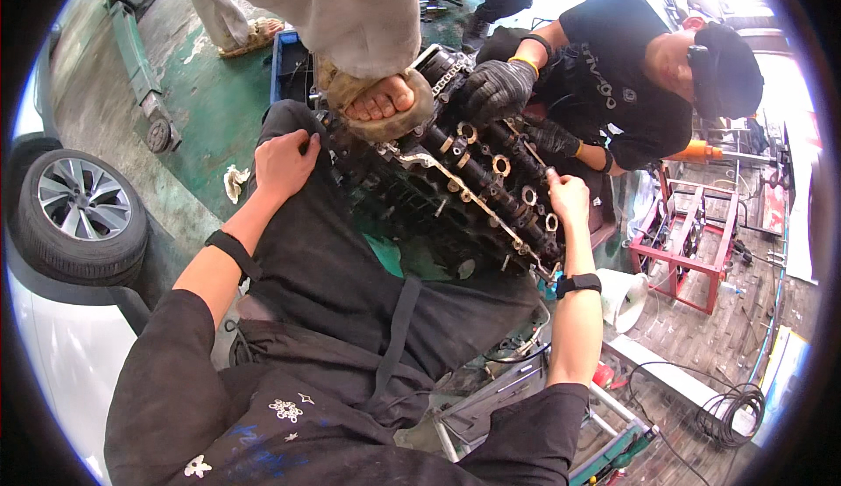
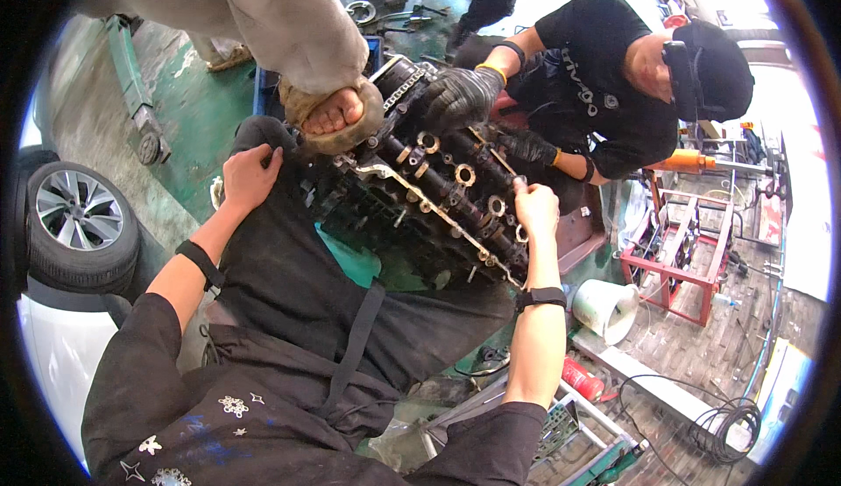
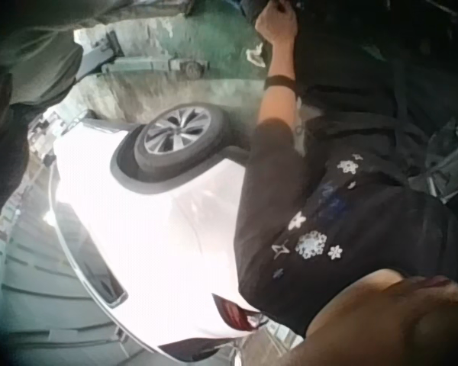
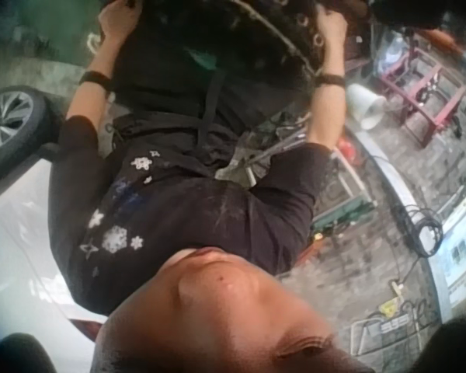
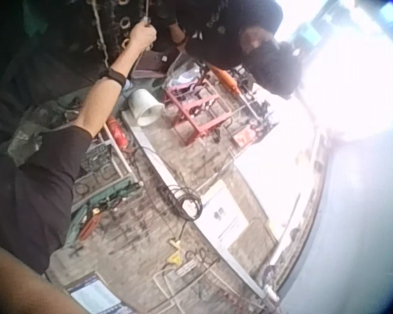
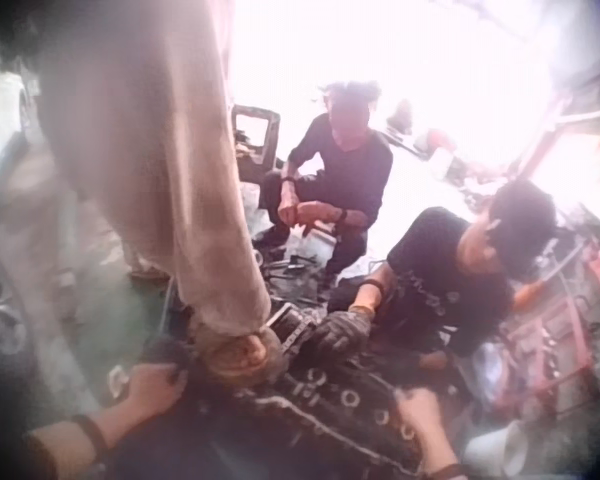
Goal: The person holds and examines small engine bolts by hand before picking up a socket wrench tool to begin loosening fasteners on an internal engine block component.
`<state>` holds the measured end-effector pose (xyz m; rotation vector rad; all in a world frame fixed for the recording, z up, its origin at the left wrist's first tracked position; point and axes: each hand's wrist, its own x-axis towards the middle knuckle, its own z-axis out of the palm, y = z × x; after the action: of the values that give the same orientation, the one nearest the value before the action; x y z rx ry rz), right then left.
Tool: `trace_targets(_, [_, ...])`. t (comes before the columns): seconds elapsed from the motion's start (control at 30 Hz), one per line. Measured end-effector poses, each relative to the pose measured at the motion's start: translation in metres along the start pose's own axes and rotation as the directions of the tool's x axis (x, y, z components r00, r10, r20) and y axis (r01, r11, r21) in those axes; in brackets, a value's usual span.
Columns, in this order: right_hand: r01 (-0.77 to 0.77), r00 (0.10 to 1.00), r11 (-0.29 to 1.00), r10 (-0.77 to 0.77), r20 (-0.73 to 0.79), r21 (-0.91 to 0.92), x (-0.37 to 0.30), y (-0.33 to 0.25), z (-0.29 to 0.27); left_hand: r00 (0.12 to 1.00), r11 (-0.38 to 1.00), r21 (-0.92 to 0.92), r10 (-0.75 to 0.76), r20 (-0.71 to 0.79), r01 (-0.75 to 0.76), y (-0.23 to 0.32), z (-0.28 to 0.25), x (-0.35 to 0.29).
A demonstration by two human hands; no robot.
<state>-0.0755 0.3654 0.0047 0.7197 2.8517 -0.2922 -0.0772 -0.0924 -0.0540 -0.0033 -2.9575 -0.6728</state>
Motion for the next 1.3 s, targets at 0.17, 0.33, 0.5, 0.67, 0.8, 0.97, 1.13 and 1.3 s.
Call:
trace_targets(0.17, [0.130,0.964,0.991,-0.124,-0.235,0.011,0.007,0.001,-0.003,1.000,1.000,0.000,-0.022,0.022,0.022,0.000,0.001,0.001])
trace_targets(0.33, [0.038,0.999,0.998,-0.040,-0.027,-0.051,0.017,-0.003,-0.001,0.999,0.999,-0.015,-0.034,0.035,0.035,0.003,0.000,0.001])
trace_targets(0.5, [-0.030,0.998,0.982,0.019,-0.062,-0.184,0.013,-0.016,0.002,1.000,1.000,-0.008,-0.016,-0.011,0.016,-0.004,0.001,0.000])
trace_targets(0.67, [-0.037,0.991,0.984,0.013,-0.135,-0.174,0.013,-0.015,0.012,1.000,1.000,-0.025,-0.012,-0.019,0.012,0.000,0.003,0.000])
trace_targets(0.8, [0.083,0.989,0.996,-0.077,-0.124,0.045,0.019,0.004,0.010,1.000,0.999,-0.037,0.005,-0.019,-0.006,-0.001,0.003,0.001])
trace_targets(0.97, [0.032,0.993,0.999,-0.029,-0.118,0.021,0.021,0.002,0.009,1.000,0.999,-0.033,0.001,-0.017,-0.001,-0.001,0.003,0.001])
trace_targets(1.13, [-0.092,0.986,0.992,0.078,-0.146,-0.091,0.012,-0.014,0.008,1.000,0.999,-0.019,-0.030,0.004,0.030,-0.001,0.001,0.000])
trace_targets(1.3, [0.096,0.990,0.993,-0.088,-0.108,0.071,0.017,0.008,0.006,1.000,0.999,-0.037,-0.003,-0.013,0.003,0.001,0.000,0.000])
